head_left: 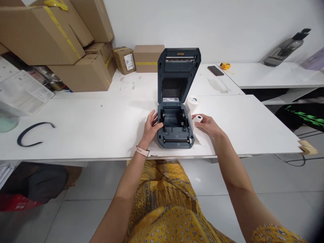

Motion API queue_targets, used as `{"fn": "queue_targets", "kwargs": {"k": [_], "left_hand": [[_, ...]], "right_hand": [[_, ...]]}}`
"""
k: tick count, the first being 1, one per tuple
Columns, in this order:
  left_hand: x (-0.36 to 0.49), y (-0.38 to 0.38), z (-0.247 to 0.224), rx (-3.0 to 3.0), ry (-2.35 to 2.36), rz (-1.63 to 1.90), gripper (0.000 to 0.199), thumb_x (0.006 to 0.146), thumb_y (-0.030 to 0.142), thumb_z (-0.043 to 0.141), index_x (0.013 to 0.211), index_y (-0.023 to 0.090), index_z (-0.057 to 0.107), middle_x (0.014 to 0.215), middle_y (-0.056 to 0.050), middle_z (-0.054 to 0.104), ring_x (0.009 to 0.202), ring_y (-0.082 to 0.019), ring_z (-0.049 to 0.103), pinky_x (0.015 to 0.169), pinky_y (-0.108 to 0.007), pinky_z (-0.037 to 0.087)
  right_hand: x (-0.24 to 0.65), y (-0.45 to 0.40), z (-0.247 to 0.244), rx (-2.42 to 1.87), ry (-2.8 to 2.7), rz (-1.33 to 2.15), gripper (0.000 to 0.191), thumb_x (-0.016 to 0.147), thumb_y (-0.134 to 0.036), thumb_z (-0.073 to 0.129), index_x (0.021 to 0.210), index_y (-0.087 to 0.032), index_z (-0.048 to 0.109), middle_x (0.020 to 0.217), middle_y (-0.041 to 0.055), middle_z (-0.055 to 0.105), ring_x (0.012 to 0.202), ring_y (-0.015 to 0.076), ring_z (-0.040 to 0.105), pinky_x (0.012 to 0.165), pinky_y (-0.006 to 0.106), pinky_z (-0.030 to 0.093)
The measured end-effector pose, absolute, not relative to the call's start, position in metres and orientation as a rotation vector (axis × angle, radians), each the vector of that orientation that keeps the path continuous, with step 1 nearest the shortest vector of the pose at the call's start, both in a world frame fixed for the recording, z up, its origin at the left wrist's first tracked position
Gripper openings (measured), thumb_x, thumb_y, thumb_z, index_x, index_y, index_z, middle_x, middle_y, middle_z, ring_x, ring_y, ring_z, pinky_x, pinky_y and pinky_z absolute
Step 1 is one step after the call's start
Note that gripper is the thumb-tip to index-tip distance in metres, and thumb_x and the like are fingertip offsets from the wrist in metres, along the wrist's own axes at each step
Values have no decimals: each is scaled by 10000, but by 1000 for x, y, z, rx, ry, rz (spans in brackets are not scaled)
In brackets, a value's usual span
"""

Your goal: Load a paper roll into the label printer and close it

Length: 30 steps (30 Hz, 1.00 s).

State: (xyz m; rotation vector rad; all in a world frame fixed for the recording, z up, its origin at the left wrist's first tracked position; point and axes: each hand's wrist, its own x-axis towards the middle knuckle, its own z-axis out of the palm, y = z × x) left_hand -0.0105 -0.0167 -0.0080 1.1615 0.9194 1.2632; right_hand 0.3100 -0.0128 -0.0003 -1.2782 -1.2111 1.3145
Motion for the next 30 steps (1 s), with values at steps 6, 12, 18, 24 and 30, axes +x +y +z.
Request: {"fn": "queue_targets", "kwargs": {"k": [6,12,18,24,30], "left_hand": [[-13,-16,-6,1191,920,1241,1022,711,451,841,1586,241,355,1668,-202,428,1532,-385,437,1240,-573,374],[-21,1,20,1345,921,1059,987,653,240,777,1572,243,415,1714,-141,368,1571,-381,364,1249,-551,385],[-14,7,39,1394,978,931,1093,631,177,694,1655,166,314,1665,-175,439,1462,-373,499,1199,-504,440],[-12,11,32,1379,965,903,1181,621,159,689,1695,144,199,1472,-156,632,1243,-327,642,1118,-483,496],[-15,11,31,1387,882,938,1130,624,163,703,1671,163,278,1548,-151,574,1355,-332,586,1150,-446,476]], "right_hand": [[328,-38,35,-1122,-1066,1122,633,822,-870,464,1079,-339,694,772,24,619,602,185,532,627,396,553],[280,-59,112,-1109,-1674,1192,527,793,-693,739,1100,-264,750,883,57,692,744,217,624,735,402,544],[227,-22,128,-1035,-2498,957,497,964,-595,587,1210,-179,703,981,66,740,768,174,585,703,305,441],[205,9,103,-1105,-2830,575,433,998,-495,523,1147,-160,753,1101,146,748,1049,301,654,910,395,372],[195,11,92,-1228,-2863,415,351,988,-424,558,1095,-190,797,938,97,804,960,287,691,909,388,338]]}}
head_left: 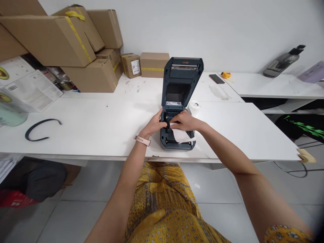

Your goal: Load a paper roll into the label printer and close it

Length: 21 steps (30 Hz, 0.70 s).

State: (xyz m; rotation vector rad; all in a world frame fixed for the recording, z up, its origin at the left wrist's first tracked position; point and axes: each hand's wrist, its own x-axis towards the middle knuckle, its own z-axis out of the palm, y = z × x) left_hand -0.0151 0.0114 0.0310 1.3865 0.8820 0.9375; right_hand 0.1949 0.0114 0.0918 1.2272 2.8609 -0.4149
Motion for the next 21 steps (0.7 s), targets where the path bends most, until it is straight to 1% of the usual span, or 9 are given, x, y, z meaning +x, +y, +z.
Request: {"fn": "queue_targets", "kwargs": {"k": [2,5,9,12,15,18,20,21], "left_hand": [[-13,8,29,1360,847,977,1111,630,181,711,1662,180,299,1596,-139,528,1414,-334,546,1178,-437,459],[-9,0,23,1300,838,1041,1108,656,208,716,1670,210,269,1605,-116,519,1463,-330,503,1218,-446,426],[-5,-6,16,1245,870,1098,1117,681,226,735,1680,205,236,1604,-120,517,1503,-339,460,1234,-467,412],[-4,-7,12,1245,842,1118,1109,693,267,765,1673,207,251,1643,-123,473,1518,-345,441,1234,-470,415],[-4,-6,9,1252,856,1116,1086,714,315,791,1664,231,273,1644,-115,477,1509,-360,455,1246,-504,394],[-5,-14,11,1346,1020,1196,966,750,357,810,1612,238,392,1648,-117,474,1554,-387,394,1293,-541,307],[-7,-28,16,1481,1143,1300,801,793,334,775,1539,233,503,1660,-112,461,1588,-375,341,1326,-534,240],[-9,-37,20,1562,1164,1341,710,818,297,733,1501,234,548,1655,-104,472,1592,-359,340,1336,-528,221]], "right_hand": [[194,12,89,1232,2866,-343,333,980,-399,567,1094,-195,805,918,98,811,950,296,689,934,403,352],[193,14,86,1200,2876,-281,300,974,-340,568,1091,-203,808,992,113,821,1010,313,694,993,432,373],[190,15,85,1213,2876,-270,268,946,-306,606,1095,-193,799,1070,111,826,1070,311,706,1040,433,401],[187,14,85,1240,2838,-251,283,950,-301,595,1104,-171,795,1096,120,828,1114,316,708,1117,459,373],[185,13,84,1260,2812,-194,316,953,-315,590,1134,-156,795,1116,144,825,1125,319,716,1180,497,315],[185,13,83,1279,2786,-126,339,946,-343,606,1138,-146,804,1098,179,818,1155,334,707,1189,520,294],[185,12,82,1274,2797,-109,356,957,-360,598,1166,-153,799,1109,184,813,1189,337,691,1191,525,285],[186,12,82,1269,2807,-105,361,964,-369,593,1184,-164,794,1118,178,812,1199,334,685,1190,524,285]]}}
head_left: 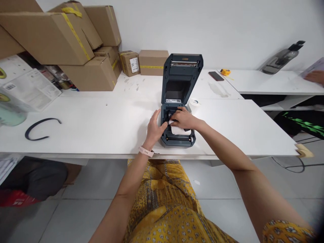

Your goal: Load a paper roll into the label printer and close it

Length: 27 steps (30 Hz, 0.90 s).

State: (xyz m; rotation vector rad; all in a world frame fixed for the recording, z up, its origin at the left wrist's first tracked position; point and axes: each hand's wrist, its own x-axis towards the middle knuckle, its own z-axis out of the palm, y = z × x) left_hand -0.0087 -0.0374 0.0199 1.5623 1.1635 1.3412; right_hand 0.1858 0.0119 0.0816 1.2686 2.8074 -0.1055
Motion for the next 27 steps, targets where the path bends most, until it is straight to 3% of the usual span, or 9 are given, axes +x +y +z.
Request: {"fn": "queue_targets", "kwargs": {"k": [3,7,11,14,19,23,27], "left_hand": [[-13,-67,34,1825,987,1330,622,819,135,568,1425,262,623,1610,-57,543,1569,-316,399,1337,-541,230],[-10,-90,44,2071,881,1175,657,757,87,595,1382,276,662,1519,-48,637,1542,-344,443,1345,-617,125],[-2,-93,41,2110,991,1157,269,835,207,723,1082,293,784,1227,-45,797,1337,-343,631,1342,-667,45],[1,-98,35,2120,1006,1184,45,883,300,748,879,299,793,1098,-38,825,1245,-337,677,1338,-692,7],[2,-117,26,2200,991,1250,98,912,255,719,908,315,797,1126,-29,825,1207,-322,706,1334,-705,79],[3,-130,17,2421,1030,1311,243,949,145,607,999,305,783,1194,-22,814,1207,-274,718,1313,-702,197],[5,-138,5,2584,1082,1440,344,963,52,506,1108,255,744,1213,-36,813,1278,-216,697,1286,-591,340]], "right_hand": [[186,10,82,1268,2825,-97,350,973,-372,589,1173,-167,792,1109,171,811,1188,333,685,1176,514,296],[187,1,85,1326,2853,-105,358,1000,-277,505,1147,-111,786,1126,197,801,1181,336,686,1196,515,278],[200,-29,89,1417,2993,-178,372,1030,-257,458,1195,-150,774,1192,164,793,1217,315,685,1224,528,287],[216,-67,83,1408,3148,-268,409,1055,-231,391,1271,-222,738,1309,117,766,1276,279,674,1224,544,331],[228,-131,60,1495,3221,-246,531,1043,-173,403,1545,-299,519,1556,69,615,1482,260,544,1230,587,378],[222,-161,44,1550,3316,-42,684,1032,-124,438,1666,-327,282,1592,62,577,1499,241,532,1232,574,386],[211,-171,24,1637,3396,260,676,1003,-136,579,1636,-222,357,1516,116,649,1453,262,578,1221,513,390]]}}
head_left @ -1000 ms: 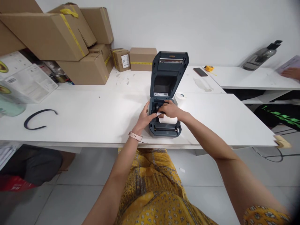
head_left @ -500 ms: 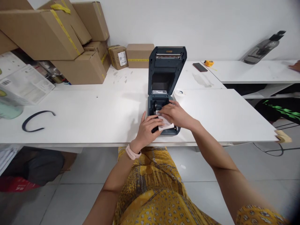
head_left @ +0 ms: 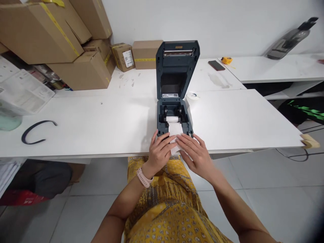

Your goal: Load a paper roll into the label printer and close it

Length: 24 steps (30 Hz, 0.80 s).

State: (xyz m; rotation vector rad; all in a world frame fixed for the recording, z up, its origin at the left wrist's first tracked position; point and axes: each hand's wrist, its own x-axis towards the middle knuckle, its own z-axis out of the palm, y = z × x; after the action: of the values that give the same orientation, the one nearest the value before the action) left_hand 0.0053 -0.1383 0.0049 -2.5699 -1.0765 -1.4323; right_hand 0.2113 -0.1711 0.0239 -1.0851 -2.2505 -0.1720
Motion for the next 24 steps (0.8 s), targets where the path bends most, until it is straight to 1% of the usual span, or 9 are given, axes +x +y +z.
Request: {"fn": "queue_targets", "kwargs": {"k": [4,6,11,14,17,19,21,23,24], "left_hand": [[9,-146,-8,-2496,-1054,-1426,403,950,29,493,1252,214,687,1293,-87,784,1423,-212,601,1314,-545,308],[11,-148,-12,-2456,-1055,-1424,379,957,45,515,1258,204,680,1298,-99,780,1440,-217,585,1319,-538,305],[16,-148,-18,-2348,-1040,-1383,142,981,122,612,978,210,724,1220,-89,806,1364,-217,631,1319,-521,305],[18,-147,-20,-2327,-1036,-1372,143,979,136,632,878,210,701,1212,-89,807,1337,-219,643,1310,-527,318],[17,-147,-22,-2339,-1038,-1364,121,974,130,634,908,211,694,1237,-94,798,1327,-235,655,1297,-550,329],[16,-148,-23,-2356,-1036,-1369,106,968,120,632,947,211,682,1249,-100,794,1347,-239,646,1296,-551,325],[15,-149,-23,-2378,-1045,-1373,112,963,102,625,976,211,652,1257,-101,793,1373,-233,629,1292,-546,333],[15,-150,-22,-2389,-1061,-1392,132,961,93,619,1017,213,614,1257,-94,795,1376,-226,628,1277,-544,360],[15,-151,-21,-2387,-1067,-1411,155,960,90,620,1051,213,597,1253,-91,797,1367,-223,635,1268,-545,377]], "right_hand": [[195,-171,-5,-1111,-2054,-304,674,953,-101,629,1590,-193,429,1410,131,724,1400,257,615,1238,482,359],[187,-171,-16,-1132,-1954,-344,643,935,-101,635,1552,-189,477,1351,132,753,1352,257,644,1250,485,334],[188,-156,-12,-1025,-1820,-354,369,1009,-316,544,1359,-257,643,1182,67,798,1158,251,729,1248,518,310],[206,-119,23,-930,-1654,-456,324,1036,-305,484,1296,-270,675,1144,49,774,1118,245,729,1198,533,372],[221,-56,81,-940,-1506,-527,359,1092,-405,425,1327,-251,650,1325,114,694,1315,292,629,1145,567,435],[224,-9,124,-990,-1484,-452,469,1114,-497,330,1374,-227,612,1462,148,613,1423,264,542,1191,543,418],[221,34,161,-1025,-1487,-357,585,1086,-601,288,1402,-217,595,1551,134,557,1471,209,490,1231,480,398],[216,67,188,-1109,-1535,-171,572,1081,-592,294,1418,-244,598,1573,85,560,1488,172,467,1243,424,376],[214,79,196,-1155,-1595,-55,561,1094,-561,285,1387,-225,626,1525,82,608,1442,165,513,1218,408,398]]}}
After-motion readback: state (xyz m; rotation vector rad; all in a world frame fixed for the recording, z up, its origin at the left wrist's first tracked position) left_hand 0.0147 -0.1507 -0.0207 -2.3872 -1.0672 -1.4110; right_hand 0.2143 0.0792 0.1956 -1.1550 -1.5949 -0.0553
